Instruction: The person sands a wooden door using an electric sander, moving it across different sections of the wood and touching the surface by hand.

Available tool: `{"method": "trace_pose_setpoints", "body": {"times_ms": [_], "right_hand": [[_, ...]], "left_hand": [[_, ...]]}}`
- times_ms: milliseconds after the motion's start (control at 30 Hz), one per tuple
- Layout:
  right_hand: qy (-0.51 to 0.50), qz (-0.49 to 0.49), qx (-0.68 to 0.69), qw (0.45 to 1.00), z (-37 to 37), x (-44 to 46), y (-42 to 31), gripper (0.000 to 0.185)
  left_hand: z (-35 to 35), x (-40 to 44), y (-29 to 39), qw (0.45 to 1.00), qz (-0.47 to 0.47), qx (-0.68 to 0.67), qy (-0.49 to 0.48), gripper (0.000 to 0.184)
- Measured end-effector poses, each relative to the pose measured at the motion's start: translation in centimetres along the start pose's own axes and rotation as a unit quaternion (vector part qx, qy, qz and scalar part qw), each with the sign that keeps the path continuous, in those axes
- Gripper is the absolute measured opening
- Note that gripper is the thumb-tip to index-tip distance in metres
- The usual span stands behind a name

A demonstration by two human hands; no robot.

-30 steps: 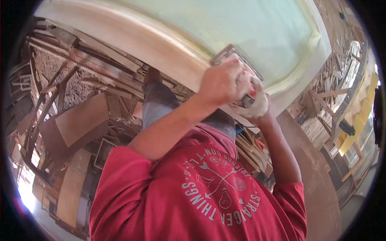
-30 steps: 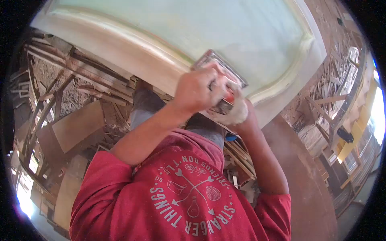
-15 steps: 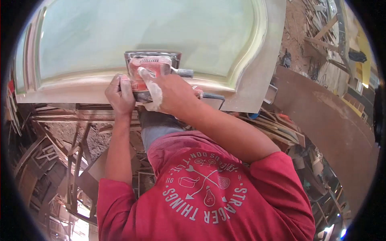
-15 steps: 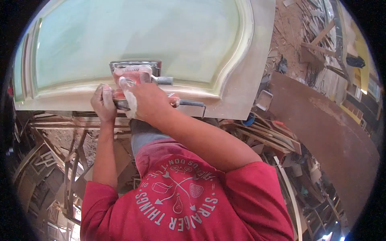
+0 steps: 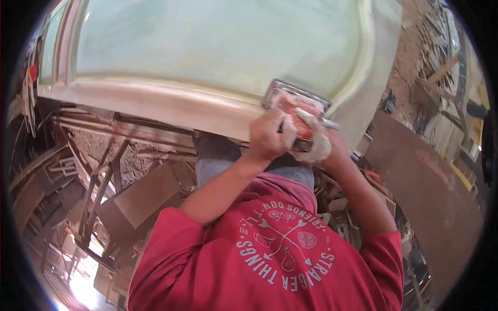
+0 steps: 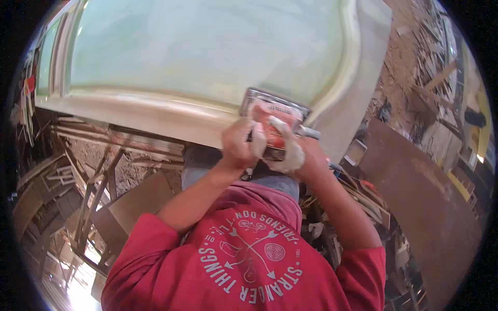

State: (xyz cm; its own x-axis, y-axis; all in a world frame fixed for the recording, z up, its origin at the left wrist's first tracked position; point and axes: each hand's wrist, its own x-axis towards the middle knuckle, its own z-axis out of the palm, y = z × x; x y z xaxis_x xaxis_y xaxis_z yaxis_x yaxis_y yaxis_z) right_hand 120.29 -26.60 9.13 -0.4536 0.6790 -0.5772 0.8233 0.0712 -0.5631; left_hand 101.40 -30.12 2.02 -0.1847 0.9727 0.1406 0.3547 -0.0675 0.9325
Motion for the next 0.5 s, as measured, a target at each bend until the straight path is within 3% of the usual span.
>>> {"method": "trace_pose_setpoints", "body": {"times_ms": [200, 333, 400, 500], "right_hand": [[0.081, -0.108, -0.038, 0.990, 1.3, 1.7, 0.9, 0.103], [0.025, -0.034, -0.027, 0.999, 2.0, 2.5, -1.3, 0.106], [0.009, -0.024, -0.021, 0.999, 2.6, 3.9, -4.1, 0.106], [0.006, -0.037, -0.025, 0.999, 3.6, 6.3, -7.9, 0.109]], "left_hand": [[0.0, 0.1, -1.7, 0.999, 0.036, -0.024, 0.010, 0.018], [-2.0, 0.9, -3.4, 0.992, 0.117, 0.018, 0.054, 0.012], [-5.4, 1.8, -3.0, 0.999, 0.023, -0.020, 0.015, 0.013], [-9.6, 2.7, -4.2, 1.000, -0.017, 0.012, 0.003, 0.017]]}}
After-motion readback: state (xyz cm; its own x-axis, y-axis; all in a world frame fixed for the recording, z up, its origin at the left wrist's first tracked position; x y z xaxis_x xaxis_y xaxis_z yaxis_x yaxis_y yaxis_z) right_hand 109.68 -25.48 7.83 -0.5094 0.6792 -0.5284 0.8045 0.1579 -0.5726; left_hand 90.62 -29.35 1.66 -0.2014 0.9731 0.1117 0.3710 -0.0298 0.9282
